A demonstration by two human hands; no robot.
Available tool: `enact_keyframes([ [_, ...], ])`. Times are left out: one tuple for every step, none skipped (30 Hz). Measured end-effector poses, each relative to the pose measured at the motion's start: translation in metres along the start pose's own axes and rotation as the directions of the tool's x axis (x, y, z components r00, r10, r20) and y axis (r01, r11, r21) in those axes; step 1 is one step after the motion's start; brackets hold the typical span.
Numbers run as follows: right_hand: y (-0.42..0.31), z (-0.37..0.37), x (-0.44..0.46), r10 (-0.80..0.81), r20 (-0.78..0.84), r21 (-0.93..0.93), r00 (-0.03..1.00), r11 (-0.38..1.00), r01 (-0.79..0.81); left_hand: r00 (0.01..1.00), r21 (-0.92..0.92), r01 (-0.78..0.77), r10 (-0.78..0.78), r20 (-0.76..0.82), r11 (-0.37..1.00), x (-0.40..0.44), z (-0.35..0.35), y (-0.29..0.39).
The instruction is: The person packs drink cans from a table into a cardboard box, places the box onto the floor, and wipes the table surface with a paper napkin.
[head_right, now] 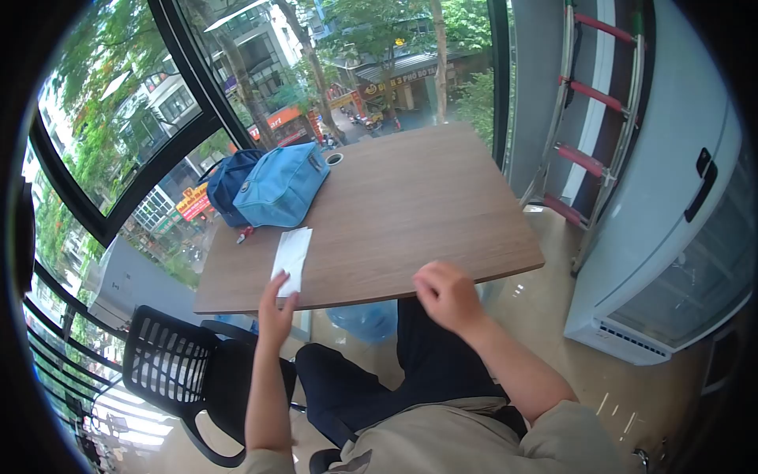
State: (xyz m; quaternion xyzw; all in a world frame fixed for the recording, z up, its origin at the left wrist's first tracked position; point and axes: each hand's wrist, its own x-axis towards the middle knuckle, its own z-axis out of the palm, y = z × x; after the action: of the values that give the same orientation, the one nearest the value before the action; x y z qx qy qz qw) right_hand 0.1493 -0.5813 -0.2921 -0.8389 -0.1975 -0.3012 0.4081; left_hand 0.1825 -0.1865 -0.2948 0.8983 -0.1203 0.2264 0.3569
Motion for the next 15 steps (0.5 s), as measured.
enact_keyframes([
  [0.018, -0.017, -0.004, 0.066, -0.044, -0.06, 0.997, 0.996, -0.068, 1.0, 0.053, -0.022, 0.021, 0.017, 0.998, 0.016, 0.006, -0.009],
  [0.033, -0.034, -0.009, 0.064, -0.047, -0.071, 0.997, 0.995, -0.067, 0.999, 0.085, -0.027, 0.024, 0.035, 0.996, 0.032, 0.012, -0.02],
  [0.047, -0.049, -0.013, 0.116, -0.082, -0.155, 0.99, 0.98, -0.127, 0.997, 0.12, -0.062, 0.057, 0.045, 0.991, 0.046, 0.017, -0.033],
  [0.06, -0.061, -0.016, 0.163, -0.126, -0.231, 0.979, 0.954, -0.189, 0.997, 0.115, -0.043, 0.035, 0.067, 0.992, 0.059, 0.021, -0.047],
  [0.074, -0.072, -0.019, 0.164, -0.135, -0.231, 0.977, 0.954, -0.192, 0.996, 0.112, -0.026, 0.016, 0.093, 0.993, 0.072, 0.025, -0.059],
  [0.085, -0.08, -0.023, 0.147, -0.15, -0.312, 0.978, 0.931, -0.188, 0.995, 0.114, -0.033, 0.022, 0.099, 0.993, 0.082, 0.031, -0.073],
  [0.091, -0.084, -0.024, 0.131, -0.165, -0.391, 0.978, 0.901, -0.187, 0.987, 0.229, -0.021, -0.017, 0.161, 0.973, 0.089, 0.037, -0.084],
  [0.097, -0.088, -0.025, 0.128, -0.17, -0.453, 0.977, 0.871, -0.193, 0.974, 0.34, -0.018, -0.06, 0.217, 0.94, 0.096, 0.044, -0.094],
  [0.1, -0.088, -0.023, 0.13, -0.179, -0.457, 0.975, 0.867, -0.2, 0.974, 0.336, -0.029, -0.049, 0.222, 0.941, 0.102, 0.051, -0.089],
  [0.103, -0.087, -0.02, 0.183, -0.168, -0.437, 0.969, 0.867, -0.24, 0.967, 0.394, -0.043, -0.06, 0.246, 0.918, 0.104, 0.057, -0.075],
  [0.106, -0.086, -0.016, 0.236, -0.151, -0.42, 0.96, 0.864, -0.278, 0.96, 0.448, -0.054, -0.077, 0.269, 0.892, 0.104, 0.064, -0.063],
  [0.108, -0.086, -0.008, 0.236, -0.151, -0.427, 0.96, 0.86, -0.279, 0.939, 0.478, -0.057, -0.116, 0.325, 0.877, 0.106, 0.068, -0.045],
  [0.109, -0.084, 0.0, 0.281, -0.127, -0.405, 0.951, 0.861, -0.308, 0.937, 0.471, -0.056, -0.116, 0.329, 0.881, 0.107, 0.077, -0.031],
  [0.108, -0.082, 0.005, 0.328, -0.099, -0.382, 0.94, 0.859, -0.34, 0.937, 0.479, -0.096, -0.083, 0.338, 0.873, 0.108, 0.087, -0.018],
  [0.108, -0.079, 0.011, 0.334, -0.092, -0.388, 0.938, 0.856, -0.343, 0.936, 0.487, -0.133, -0.053, 0.349, 0.863, 0.108, 0.097, -0.006],
])
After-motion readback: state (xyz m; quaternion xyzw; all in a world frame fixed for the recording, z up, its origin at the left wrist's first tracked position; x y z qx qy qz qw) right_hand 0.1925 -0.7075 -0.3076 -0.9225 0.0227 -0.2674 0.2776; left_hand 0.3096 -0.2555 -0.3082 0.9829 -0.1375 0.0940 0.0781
